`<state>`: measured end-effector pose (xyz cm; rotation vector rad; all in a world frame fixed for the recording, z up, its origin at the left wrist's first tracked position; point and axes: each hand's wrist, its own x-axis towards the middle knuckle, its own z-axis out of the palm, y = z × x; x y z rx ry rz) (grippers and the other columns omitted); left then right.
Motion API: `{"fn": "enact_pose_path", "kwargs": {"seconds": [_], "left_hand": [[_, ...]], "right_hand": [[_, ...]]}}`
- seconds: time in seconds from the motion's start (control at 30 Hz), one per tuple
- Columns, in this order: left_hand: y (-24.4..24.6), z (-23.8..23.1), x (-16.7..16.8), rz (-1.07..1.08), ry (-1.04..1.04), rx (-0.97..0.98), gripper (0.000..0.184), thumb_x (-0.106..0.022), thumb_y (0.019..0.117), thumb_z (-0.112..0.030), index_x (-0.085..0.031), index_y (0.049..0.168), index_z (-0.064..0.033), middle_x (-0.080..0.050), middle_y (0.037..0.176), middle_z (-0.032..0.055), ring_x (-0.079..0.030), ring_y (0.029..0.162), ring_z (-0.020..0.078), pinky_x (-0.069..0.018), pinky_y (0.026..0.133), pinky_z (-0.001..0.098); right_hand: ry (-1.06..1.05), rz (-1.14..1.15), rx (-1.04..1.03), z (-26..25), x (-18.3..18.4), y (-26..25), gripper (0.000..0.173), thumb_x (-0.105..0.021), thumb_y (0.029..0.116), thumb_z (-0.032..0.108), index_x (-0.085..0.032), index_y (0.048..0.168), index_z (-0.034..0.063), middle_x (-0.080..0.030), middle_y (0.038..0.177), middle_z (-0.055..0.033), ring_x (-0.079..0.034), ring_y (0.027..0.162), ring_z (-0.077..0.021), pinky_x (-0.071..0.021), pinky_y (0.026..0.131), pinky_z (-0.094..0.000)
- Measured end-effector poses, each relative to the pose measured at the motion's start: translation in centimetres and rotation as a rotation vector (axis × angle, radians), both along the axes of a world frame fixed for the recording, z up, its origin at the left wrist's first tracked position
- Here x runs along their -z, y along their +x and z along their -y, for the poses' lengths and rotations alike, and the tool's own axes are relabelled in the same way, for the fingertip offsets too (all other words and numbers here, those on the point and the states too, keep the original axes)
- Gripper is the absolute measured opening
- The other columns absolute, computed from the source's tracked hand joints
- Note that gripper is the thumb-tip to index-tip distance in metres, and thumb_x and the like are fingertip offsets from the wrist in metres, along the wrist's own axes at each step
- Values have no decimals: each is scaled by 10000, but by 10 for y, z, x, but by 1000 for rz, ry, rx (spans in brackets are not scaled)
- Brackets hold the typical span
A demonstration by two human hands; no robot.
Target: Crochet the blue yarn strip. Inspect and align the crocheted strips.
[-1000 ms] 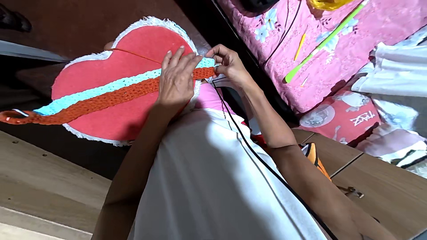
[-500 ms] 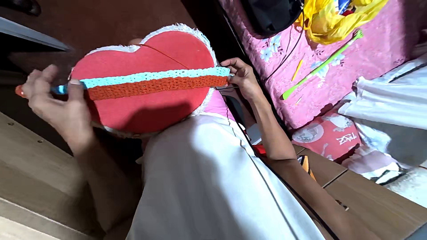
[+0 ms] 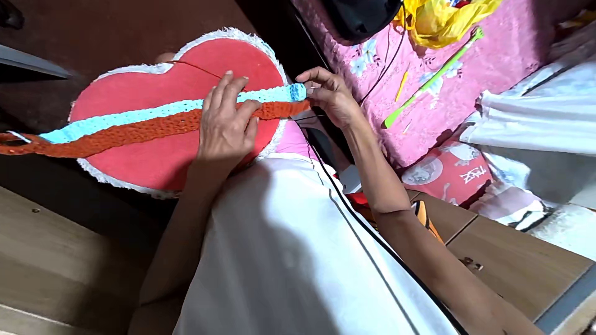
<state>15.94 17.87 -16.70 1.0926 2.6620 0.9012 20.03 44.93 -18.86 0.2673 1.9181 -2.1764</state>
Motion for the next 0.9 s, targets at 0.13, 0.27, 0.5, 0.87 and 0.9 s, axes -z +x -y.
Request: {"fn": "enact_pose_path", "kwargs": {"seconds": [0.13, 0.27, 0.5, 0.87, 0.9], "left_hand": [[2, 11, -16, 105, -64, 77, 220, -543, 938, -161, -724, 893, -44, -539, 1463, 199, -334, 1471, 448, -244, 1175, 629], [8, 17, -42, 139, -85, 162, 271, -527, 884, -254, -699, 764, -83, -657, 1308, 135, -389, 1444, 420, -191, 1188, 646], [0, -22, -38, 155, -137, -9, 299, -514, 1027, -221, -708, 1118, -12, -687, 1011, 214, -688, 894, 406, -517, 727, 605], [4, -49, -26, -51, 91, -233, 319, -633, 971, -205, -677, 1194, 20, -682, 1091, 230, -674, 990, 371, -537, 821, 476], [2, -48, -24, -32, 148, -268, 265, -606, 988, -173, -691, 1123, 39, -696, 1028, 222, -687, 924, 336, -544, 786, 455]], "right_hand": [[-11, 22, 69, -2, 7, 1, 219, -507, 945, -44, -623, 1129, -14, -684, 849, -9, -646, 675, -71, -570, 630, -245], [-1, 45, 129, -8, 5, 0, 214, -520, 958, -34, -621, 1144, -10, -686, 855, -17, -655, 694, -87, -571, 642, -251], [362, -92, -139, 1, 4, -9, 295, -624, 960, 87, -657, 1235, -16, -691, 1145, -113, -663, 1020, -131, -554, 912, -324], [65, -177, -219, 29, -75, -47, 244, -568, 954, -11, -623, 1187, -63, -692, 931, -68, -650, 684, -69, -584, 645, -251], [45, -188, -241, 35, -81, -53, 228, -544, 995, 25, -625, 1190, -61, -686, 911, -57, -647, 689, -63, -582, 657, -247]]}}
